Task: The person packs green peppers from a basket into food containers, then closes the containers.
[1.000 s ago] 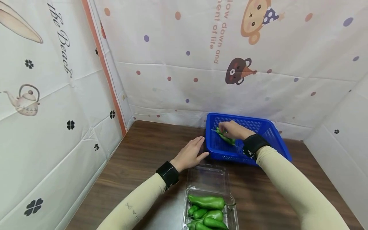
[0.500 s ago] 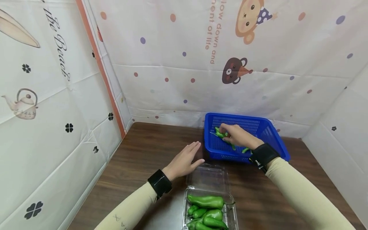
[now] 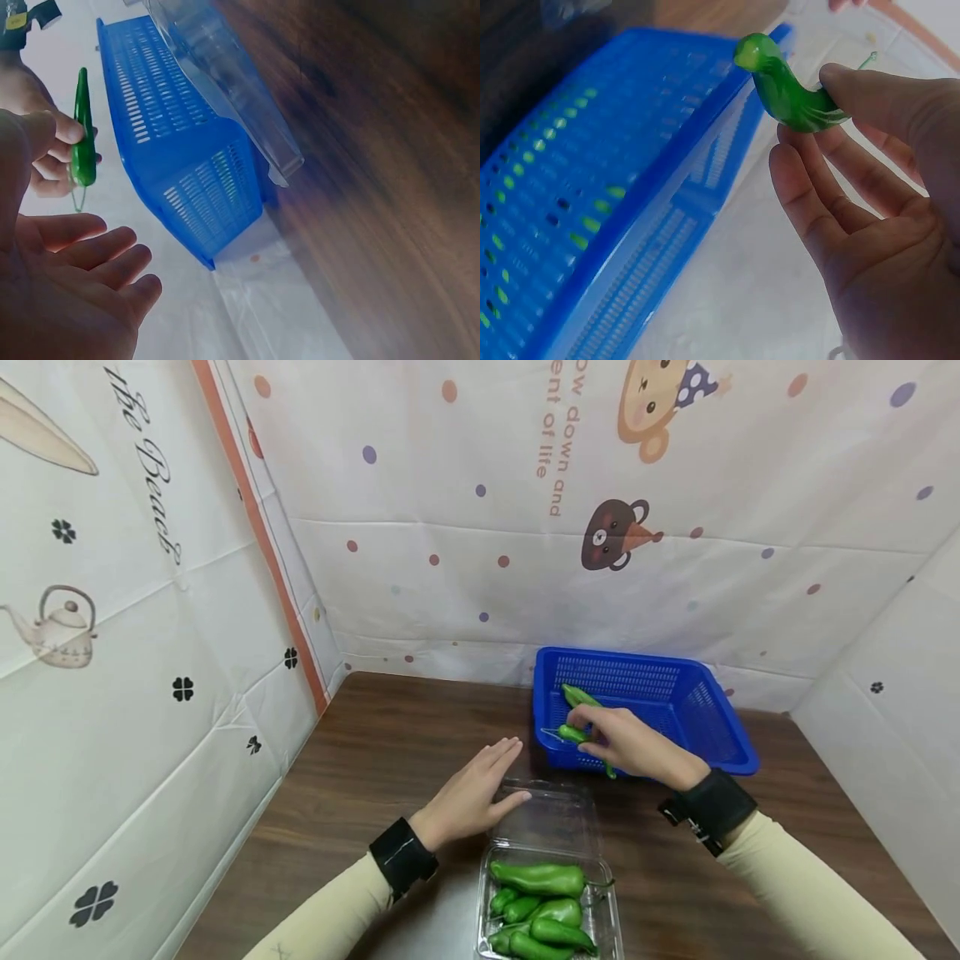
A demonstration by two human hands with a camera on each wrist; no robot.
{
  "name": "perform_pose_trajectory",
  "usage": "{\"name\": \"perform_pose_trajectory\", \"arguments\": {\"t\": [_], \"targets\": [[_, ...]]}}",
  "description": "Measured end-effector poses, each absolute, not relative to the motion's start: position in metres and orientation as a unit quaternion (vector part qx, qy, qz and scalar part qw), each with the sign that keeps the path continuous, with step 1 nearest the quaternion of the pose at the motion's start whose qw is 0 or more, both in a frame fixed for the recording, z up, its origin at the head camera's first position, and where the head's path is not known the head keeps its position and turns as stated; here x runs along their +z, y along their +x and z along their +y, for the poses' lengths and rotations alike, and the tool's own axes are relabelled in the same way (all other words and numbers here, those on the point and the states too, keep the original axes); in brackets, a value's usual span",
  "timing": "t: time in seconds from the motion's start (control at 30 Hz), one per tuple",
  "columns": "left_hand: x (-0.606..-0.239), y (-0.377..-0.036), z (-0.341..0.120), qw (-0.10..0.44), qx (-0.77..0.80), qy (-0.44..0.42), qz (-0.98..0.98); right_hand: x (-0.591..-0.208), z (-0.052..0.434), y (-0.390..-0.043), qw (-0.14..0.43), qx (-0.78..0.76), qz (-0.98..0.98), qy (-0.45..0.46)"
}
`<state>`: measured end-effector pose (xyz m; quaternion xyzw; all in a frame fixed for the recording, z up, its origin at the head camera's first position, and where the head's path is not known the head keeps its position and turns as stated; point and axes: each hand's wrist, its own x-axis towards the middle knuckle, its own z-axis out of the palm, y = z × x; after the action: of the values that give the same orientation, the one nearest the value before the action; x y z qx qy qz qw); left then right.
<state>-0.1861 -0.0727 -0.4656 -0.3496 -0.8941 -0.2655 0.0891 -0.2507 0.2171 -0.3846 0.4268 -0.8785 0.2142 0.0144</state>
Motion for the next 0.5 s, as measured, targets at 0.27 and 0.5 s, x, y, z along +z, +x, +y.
{"name": "perform_pose_trajectory", "arguments": {"t": [0.27,0.5], "targets": [[-0.468,-0.171,-0.078,0.107,-0.263,-0.373,-0.883,-0.389,0.210,-0.218,0.020,0.200,-0.873,0.444],[-0.468,-0.156,-0.085,0.094,-0.264,-0.384,-0.880,-0.401,0.208,-0.193,0.008,0.214,-0.869,0.445]]}}
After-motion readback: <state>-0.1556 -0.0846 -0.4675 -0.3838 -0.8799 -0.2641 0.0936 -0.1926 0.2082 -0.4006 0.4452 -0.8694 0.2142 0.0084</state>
